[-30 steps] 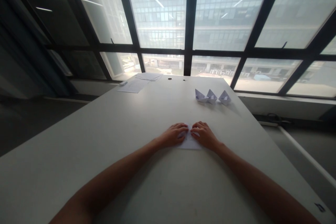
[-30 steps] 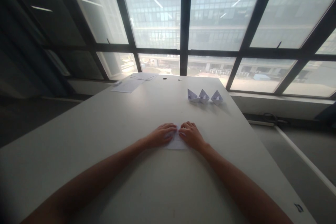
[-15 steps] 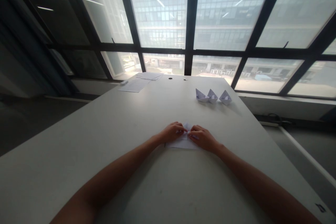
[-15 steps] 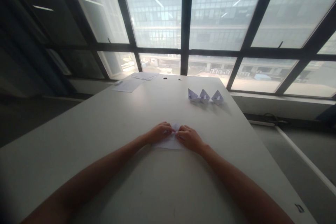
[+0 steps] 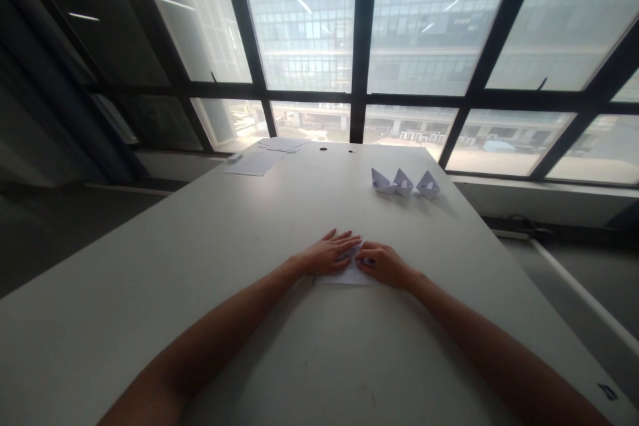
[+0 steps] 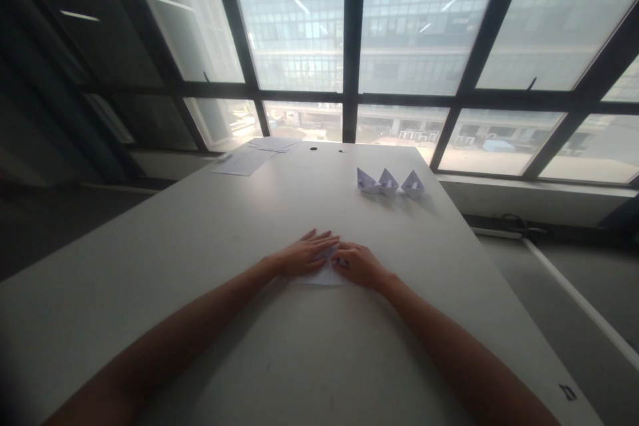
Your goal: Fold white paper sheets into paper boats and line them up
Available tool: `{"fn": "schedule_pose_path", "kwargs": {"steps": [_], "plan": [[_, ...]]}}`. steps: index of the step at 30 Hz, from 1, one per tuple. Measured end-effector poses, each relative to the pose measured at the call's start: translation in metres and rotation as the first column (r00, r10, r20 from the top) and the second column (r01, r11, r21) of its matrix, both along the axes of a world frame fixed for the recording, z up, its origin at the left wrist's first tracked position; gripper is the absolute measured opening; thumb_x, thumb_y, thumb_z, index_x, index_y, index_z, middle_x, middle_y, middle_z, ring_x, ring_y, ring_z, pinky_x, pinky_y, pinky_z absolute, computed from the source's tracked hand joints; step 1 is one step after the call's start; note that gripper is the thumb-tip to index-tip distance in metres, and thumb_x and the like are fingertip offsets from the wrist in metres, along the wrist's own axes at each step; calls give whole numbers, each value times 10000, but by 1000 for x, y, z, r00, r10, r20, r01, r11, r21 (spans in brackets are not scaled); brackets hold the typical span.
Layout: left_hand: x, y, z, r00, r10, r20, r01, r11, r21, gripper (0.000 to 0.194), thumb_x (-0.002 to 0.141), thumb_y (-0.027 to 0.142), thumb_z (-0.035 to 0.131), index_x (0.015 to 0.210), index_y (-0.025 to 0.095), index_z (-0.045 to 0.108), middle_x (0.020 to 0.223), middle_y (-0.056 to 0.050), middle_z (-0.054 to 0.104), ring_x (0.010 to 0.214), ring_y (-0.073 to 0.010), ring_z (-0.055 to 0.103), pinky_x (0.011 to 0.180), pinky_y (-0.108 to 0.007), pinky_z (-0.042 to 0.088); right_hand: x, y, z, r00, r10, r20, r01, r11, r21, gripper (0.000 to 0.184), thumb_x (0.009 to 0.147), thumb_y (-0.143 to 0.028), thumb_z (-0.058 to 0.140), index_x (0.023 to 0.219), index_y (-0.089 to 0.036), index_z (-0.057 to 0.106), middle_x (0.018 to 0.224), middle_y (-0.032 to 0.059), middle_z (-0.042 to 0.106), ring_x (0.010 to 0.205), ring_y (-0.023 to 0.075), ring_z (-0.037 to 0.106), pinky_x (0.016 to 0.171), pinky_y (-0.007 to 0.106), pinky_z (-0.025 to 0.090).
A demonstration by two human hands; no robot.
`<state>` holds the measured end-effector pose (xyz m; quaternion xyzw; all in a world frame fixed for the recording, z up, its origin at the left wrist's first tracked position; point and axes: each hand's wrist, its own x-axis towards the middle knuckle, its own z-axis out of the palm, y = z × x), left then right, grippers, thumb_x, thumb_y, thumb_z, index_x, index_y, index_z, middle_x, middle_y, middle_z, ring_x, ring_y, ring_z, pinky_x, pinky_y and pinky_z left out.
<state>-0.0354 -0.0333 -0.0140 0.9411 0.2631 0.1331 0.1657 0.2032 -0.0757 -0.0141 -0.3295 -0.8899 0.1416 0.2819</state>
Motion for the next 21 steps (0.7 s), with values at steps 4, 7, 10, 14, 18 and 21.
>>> {"fn": "schedule_pose_path", "kwargs": {"steps": [4,7,10,14,18,21], "plan": [[1,1,-2,999,6,-52,-4,1000,31,598,954,330,522,1522,345,336,1572,-28,352,1488,-251,230,1217,-493,95,-1,0,0,1000,-15,-12,14,1000,-14,162,885,-170,601,913,-232,748,1025,55,705,904,172,661,826,265,498],[1,2,-2,993,10,-121,-4,999,44,607,973,357,476,1546,344,277,1598,-11,293,1500,-254,190,1219,-502,73,-1,2,-4,999,-4,-42,3,1000,-26,185,881,-134,586,916,-221,746,1017,59,704,901,171,659,831,268,493],[1,1,-1,990,15,-143,-8,999,45,599,982,376,454,1550,351,264,1605,2,275,1504,-252,176,1220,-504,68,0,6,-8,997,-6,-78,3,999,-43,212,867,-96,579,915,-217,746,996,59,704,889,172,658,832,272,492],[2,0,-2,992,35,-121,-30,999,41,602,976,384,471,1545,346,278,1597,-1,303,1502,-241,191,1223,-490,81,0,6,-8,996,-12,-89,8,999,-51,197,851,-88,596,886,-213,745,953,56,698,839,169,651,791,264,494],[3,-1,-2,995,52,-81,-47,997,66,594,951,366,518,1516,327,340,1577,-25,357,1489,-244,235,1219,-488,122,-1,4,-6,998,-26,-62,24,999,-34,191,853,-87,607,891,-214,745,951,56,687,855,171,640,805,268,485],[4,-4,-1,997,81,-16,-79,990,117,527,901,355,599,1413,292,489,1503,-64,459,1422,-257,362,1201,-457,208,0,5,-6,999,-30,-33,30,999,-15,172,863,-107,621,901,-217,748,951,58,675,865,173,631,821,276,481]]}}
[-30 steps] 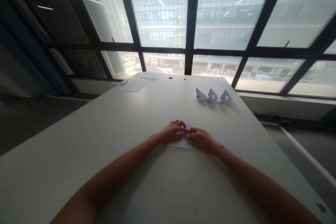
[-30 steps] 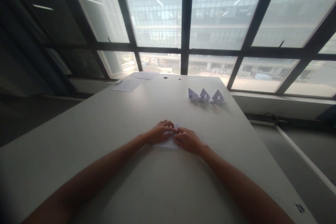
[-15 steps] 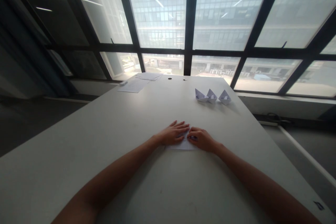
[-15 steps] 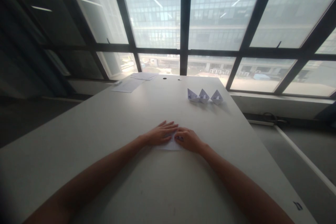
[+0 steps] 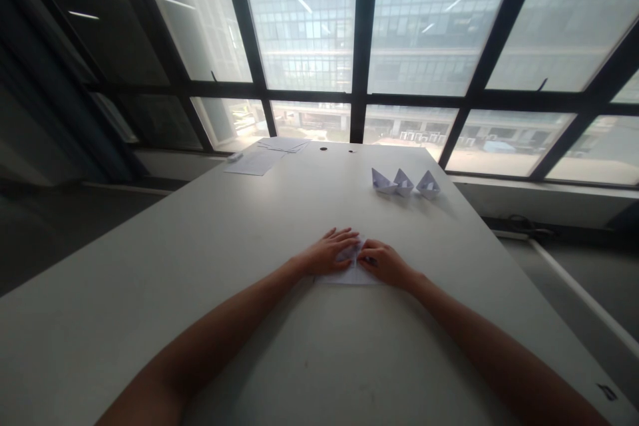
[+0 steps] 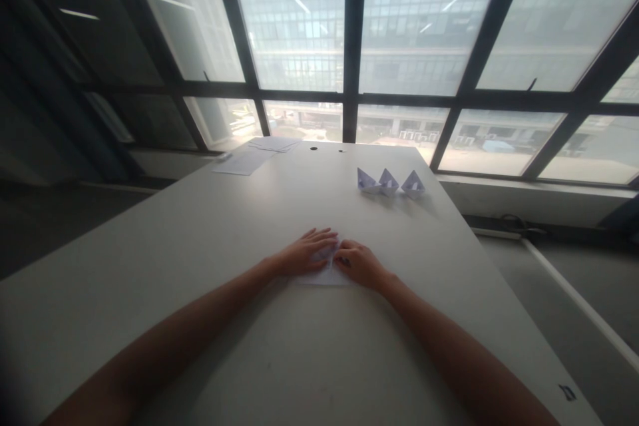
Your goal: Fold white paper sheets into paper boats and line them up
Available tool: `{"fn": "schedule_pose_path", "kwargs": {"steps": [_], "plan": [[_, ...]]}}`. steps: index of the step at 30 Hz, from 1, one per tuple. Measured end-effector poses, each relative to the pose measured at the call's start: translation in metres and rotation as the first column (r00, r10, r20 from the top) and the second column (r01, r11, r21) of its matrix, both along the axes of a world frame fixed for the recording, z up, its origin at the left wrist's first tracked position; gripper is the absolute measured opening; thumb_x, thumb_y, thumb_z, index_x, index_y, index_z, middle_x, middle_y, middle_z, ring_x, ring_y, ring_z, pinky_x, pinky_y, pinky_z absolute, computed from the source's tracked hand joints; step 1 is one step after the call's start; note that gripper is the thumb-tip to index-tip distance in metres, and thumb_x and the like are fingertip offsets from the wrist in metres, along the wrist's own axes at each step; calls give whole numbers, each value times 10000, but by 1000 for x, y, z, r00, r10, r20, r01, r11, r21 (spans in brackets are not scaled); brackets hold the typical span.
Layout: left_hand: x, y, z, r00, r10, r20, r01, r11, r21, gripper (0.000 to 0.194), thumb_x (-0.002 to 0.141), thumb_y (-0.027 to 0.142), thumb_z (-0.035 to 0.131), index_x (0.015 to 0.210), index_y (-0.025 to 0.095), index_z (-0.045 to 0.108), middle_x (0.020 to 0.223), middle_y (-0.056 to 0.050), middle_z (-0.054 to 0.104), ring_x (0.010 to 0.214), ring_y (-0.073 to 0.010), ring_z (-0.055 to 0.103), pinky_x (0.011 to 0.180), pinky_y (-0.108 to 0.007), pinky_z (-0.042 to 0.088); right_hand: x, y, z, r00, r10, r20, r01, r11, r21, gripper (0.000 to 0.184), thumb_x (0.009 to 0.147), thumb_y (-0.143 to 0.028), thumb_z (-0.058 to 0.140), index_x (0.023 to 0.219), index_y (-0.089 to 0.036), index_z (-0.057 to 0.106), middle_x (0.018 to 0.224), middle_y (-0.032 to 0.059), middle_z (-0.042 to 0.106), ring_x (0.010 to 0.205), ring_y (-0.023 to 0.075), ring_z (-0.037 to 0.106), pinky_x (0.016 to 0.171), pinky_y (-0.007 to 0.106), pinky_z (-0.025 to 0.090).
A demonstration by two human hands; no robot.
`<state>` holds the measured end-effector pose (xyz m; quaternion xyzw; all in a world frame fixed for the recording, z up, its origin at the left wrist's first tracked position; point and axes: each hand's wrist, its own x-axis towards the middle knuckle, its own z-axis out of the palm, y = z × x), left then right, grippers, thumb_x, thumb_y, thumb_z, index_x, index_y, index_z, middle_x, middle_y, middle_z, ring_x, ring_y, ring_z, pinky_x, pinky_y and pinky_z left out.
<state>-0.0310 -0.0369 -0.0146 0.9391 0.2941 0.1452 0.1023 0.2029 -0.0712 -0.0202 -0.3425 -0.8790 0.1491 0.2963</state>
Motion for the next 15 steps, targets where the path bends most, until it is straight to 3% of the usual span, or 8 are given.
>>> {"fn": "schedule_pose_path", "kwargs": {"steps": [5,10,15], "plan": [[5,-4,3,997,40,73,-46,995,88,195,857,304,661,1045,270,699,1180,-47,627,1141,-222,550,1058,-359,390,1,2,-4,996,-64,65,60,996,66,138,877,-141,629,888,-221,741,888,50,654,842,178,607,787,281,473],[8,-7,4,996,44,73,-51,994,99,129,879,282,647,991,260,708,1054,-30,654,1016,-193,578,956,-323,426,2,1,-4,989,-101,106,91,992,88,128,888,-163,620,850,-216,730,862,45,653,829,176,603,764,273,462],[12,-10,3,996,72,61,-80,988,133,137,920,255,595,942,259,731,1036,-32,658,962,-182,587,901,-320,438,5,-3,3,995,-19,95,14,998,56,146,912,-211,601,938,-237,742,926,46,668,830,161,619,779,260,457]]}}
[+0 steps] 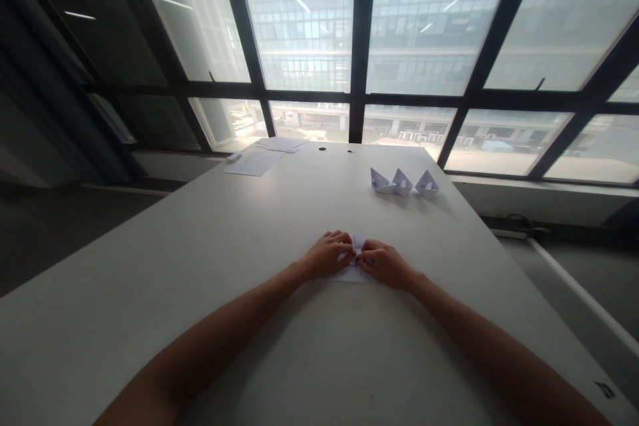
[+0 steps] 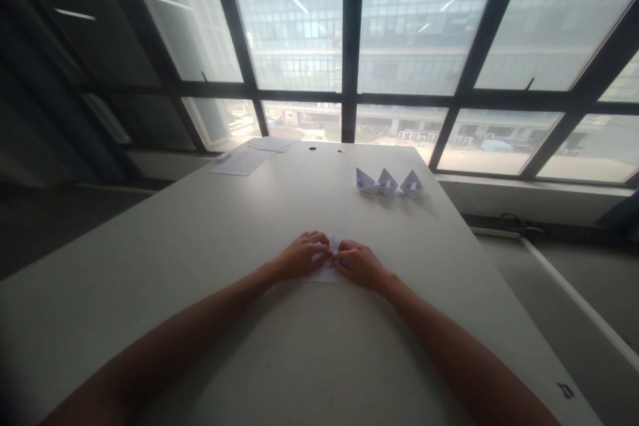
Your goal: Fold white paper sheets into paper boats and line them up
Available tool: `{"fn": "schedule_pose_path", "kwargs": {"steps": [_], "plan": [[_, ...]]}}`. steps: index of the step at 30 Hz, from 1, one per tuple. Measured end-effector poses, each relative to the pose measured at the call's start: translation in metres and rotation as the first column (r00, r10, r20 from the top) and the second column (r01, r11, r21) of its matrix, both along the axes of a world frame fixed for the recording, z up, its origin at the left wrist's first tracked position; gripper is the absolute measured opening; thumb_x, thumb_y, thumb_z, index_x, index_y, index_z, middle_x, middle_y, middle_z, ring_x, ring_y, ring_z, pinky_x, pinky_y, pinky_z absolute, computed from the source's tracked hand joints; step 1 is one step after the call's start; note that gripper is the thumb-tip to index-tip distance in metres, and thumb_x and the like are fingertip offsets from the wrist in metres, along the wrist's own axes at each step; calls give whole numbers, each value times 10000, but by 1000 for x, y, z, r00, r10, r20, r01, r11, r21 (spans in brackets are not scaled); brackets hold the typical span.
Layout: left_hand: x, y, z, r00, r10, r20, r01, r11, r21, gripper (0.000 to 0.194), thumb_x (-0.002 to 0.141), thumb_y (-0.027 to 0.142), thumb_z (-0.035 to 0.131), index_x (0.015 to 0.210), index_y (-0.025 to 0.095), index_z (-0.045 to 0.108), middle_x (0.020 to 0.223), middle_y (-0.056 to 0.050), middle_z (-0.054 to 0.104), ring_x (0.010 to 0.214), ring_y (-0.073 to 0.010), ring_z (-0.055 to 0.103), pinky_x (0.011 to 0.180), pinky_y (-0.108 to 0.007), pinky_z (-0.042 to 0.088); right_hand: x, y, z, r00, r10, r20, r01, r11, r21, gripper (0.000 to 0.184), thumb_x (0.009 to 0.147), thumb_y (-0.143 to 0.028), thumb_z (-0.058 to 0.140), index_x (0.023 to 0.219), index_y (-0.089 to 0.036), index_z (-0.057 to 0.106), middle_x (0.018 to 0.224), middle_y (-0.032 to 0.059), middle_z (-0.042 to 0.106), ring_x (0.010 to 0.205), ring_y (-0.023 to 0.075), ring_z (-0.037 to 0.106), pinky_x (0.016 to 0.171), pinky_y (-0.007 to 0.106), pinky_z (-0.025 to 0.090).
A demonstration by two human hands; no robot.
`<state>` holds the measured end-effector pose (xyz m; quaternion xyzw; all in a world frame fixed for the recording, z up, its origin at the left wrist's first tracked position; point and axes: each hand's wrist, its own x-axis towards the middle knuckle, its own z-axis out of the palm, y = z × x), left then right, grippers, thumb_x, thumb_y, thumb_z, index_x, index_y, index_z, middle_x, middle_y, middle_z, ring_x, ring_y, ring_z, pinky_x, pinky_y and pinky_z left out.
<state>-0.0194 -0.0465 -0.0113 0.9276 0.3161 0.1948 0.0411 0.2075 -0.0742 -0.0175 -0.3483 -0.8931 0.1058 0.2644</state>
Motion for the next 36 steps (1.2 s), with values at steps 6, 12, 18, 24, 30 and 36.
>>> {"fn": "schedule_pose_path", "kwargs": {"steps": [6,12,18,24,30,36], "plan": [[4,5,-7,996,42,83,-34,995,-91,194,918,180,571,1005,237,734,975,-39,667,941,-172,603,864,-270,464,-2,-4,3,999,36,28,-36,999,-10,194,937,-249,561,873,-223,742,914,41,679,734,137,612,717,244,428],[-2,5,-1,990,127,-55,-129,991,-26,266,912,216,563,1128,282,704,1045,-46,644,959,-195,603,892,-313,467,-1,-3,5,992,123,24,-121,989,-89,224,937,-249,558,791,-190,717,821,24,656,672,112,569,649,218,393],[-5,10,-10,992,90,-83,-90,996,4,406,928,200,514,1321,284,566,1384,-36,570,1307,-222,464,1107,-425,329,-2,-5,5,994,106,15,-104,991,-81,184,914,-220,569,865,-218,747,834,26,677,715,133,592,675,225,413],[-8,16,-19,989,100,-110,-104,994,-30,447,958,253,489,1401,314,492,1456,-25,522,1409,-230,376,1172,-484,226,-5,-3,-3,1000,-10,-16,8,997,-71,254,842,-160,628,1073,-225,711,791,6,670,696,141,587,691,236,438],[-7,15,-15,996,82,-45,-83,996,-33,360,936,320,559,1292,298,603,1410,-45,563,1365,-233,436,1167,-460,267,-4,-1,-3,998,54,-32,-56,996,-73,154,880,-150,599,850,-221,733,821,9,668,707,124,586,682,214,426],[-9,14,-12,999,42,-34,-44,997,-59,443,896,399,622,1322,280,585,1423,-67,544,1352,-267,441,1139,-457,319,-4,-1,-4,999,13,-53,-15,999,-42,157,896,-157,594,946,-215,730,823,18,666,718,132,591,701,223,435]]}}
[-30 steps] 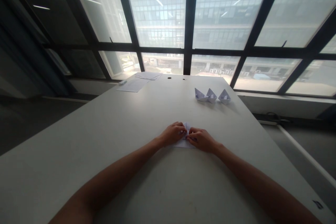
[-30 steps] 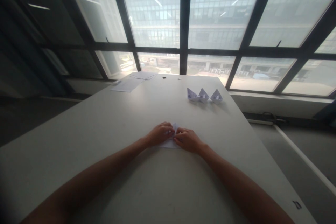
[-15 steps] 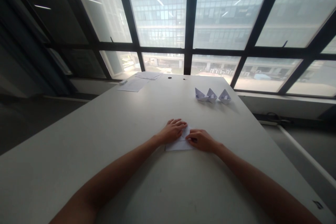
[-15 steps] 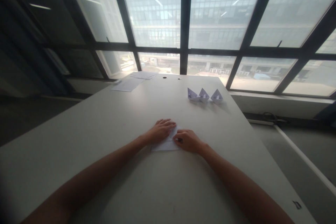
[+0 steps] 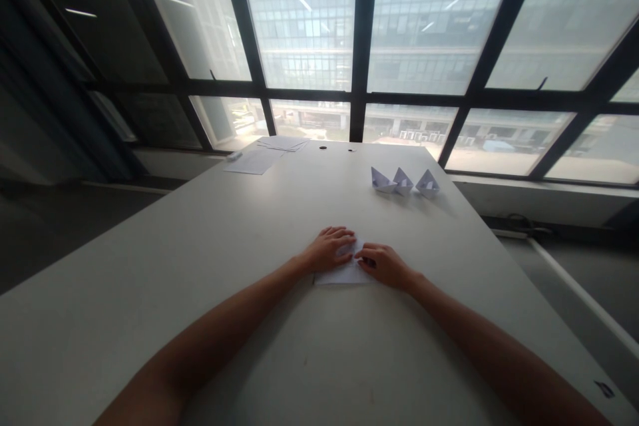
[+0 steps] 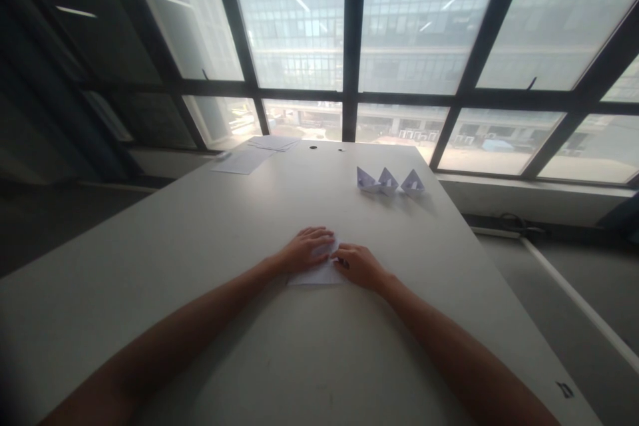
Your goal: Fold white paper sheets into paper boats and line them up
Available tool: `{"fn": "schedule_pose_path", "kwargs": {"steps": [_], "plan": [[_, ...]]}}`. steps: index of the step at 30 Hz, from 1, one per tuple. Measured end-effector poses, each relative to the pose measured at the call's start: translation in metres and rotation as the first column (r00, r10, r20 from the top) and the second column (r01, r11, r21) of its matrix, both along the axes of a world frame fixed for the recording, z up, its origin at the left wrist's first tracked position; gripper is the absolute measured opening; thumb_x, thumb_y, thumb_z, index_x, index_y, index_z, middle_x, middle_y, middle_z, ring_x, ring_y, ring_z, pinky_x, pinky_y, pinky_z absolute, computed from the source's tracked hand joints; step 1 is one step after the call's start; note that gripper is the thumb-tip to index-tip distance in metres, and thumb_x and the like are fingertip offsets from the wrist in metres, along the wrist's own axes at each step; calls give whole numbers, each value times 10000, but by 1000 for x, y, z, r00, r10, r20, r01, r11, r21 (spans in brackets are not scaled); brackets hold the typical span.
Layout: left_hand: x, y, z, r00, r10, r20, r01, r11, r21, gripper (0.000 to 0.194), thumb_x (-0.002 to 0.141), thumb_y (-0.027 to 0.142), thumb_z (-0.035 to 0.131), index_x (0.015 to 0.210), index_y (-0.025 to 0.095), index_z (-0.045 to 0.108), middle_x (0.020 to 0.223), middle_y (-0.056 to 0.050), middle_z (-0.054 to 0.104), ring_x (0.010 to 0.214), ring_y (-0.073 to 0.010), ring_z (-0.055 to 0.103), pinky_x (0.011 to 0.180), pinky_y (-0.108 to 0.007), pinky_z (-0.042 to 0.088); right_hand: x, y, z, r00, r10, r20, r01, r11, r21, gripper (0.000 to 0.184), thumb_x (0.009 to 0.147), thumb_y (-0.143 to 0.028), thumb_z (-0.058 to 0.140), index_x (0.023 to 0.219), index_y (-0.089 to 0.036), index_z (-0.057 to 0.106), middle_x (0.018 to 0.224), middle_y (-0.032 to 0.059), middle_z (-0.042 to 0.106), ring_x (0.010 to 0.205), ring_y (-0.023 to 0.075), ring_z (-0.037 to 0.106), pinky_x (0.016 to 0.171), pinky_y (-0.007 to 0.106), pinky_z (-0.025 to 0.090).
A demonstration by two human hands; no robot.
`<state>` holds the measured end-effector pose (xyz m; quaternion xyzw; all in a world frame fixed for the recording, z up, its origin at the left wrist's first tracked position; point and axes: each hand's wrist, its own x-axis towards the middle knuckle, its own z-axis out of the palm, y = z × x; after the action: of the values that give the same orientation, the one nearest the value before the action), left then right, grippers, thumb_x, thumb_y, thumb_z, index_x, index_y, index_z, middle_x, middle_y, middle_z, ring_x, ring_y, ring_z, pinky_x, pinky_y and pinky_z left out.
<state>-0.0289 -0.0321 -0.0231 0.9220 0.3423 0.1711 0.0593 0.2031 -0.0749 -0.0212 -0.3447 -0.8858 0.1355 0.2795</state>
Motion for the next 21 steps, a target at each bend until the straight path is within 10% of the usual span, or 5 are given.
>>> {"fn": "schedule_pose_path", "kwargs": {"steps": [14,21], "plan": [[10,-8,9,999,-38,16,39,999,-5,183,943,286,540,989,258,715,977,-36,657,945,-180,593,855,-285,468,-2,4,-4,996,-92,-2,92,996,19,172,870,-134,597,916,-214,743,831,36,668,746,155,615,717,251,460],[10,-11,10,999,22,48,-23,1000,18,250,979,297,486,1022,261,729,1008,-51,673,968,-194,595,873,-311,483,2,16,-15,901,-292,-321,289,956,-59,254,901,-122,462,994,-180,692,837,55,706,759,172,656,730,278,493]]}}
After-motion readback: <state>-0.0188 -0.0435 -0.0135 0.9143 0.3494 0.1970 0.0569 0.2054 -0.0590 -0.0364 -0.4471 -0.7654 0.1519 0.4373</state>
